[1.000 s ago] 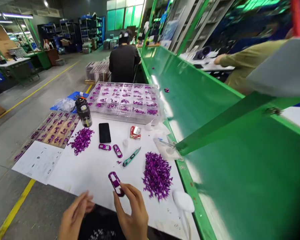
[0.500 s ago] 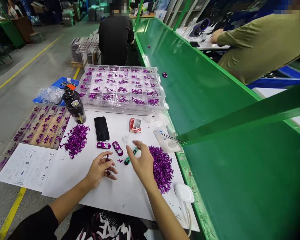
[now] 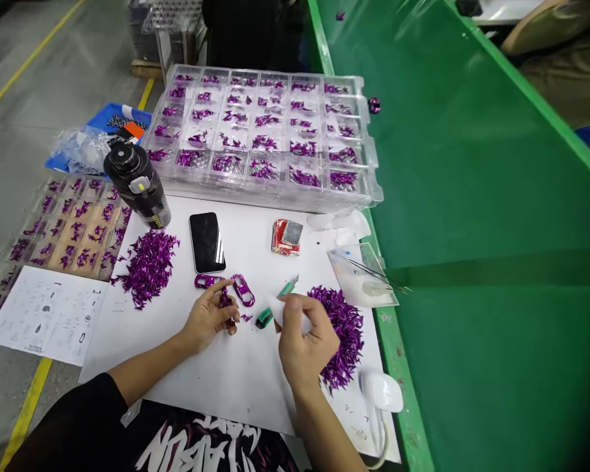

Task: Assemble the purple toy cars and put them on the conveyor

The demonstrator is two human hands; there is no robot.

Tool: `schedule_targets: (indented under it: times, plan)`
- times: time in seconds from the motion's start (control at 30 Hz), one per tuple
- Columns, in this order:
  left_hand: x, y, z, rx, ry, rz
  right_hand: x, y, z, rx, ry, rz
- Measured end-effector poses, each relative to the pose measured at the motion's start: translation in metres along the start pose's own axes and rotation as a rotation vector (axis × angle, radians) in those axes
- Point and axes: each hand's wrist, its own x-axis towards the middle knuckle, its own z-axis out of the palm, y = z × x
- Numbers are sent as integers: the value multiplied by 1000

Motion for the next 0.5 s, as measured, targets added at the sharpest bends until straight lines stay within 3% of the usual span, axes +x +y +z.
schedule_targets:
  times: [0.07,0.17,0.5]
  plan:
    - [1,0,0,-14,6,-5,-4,-2,6,169,99,-133]
    - [2,-1,0,-27,8,-6,-10,1,15,346,33,-255]
    - [3,-2,-2,-21,16,4,-34,14,5,77,-86,-341]
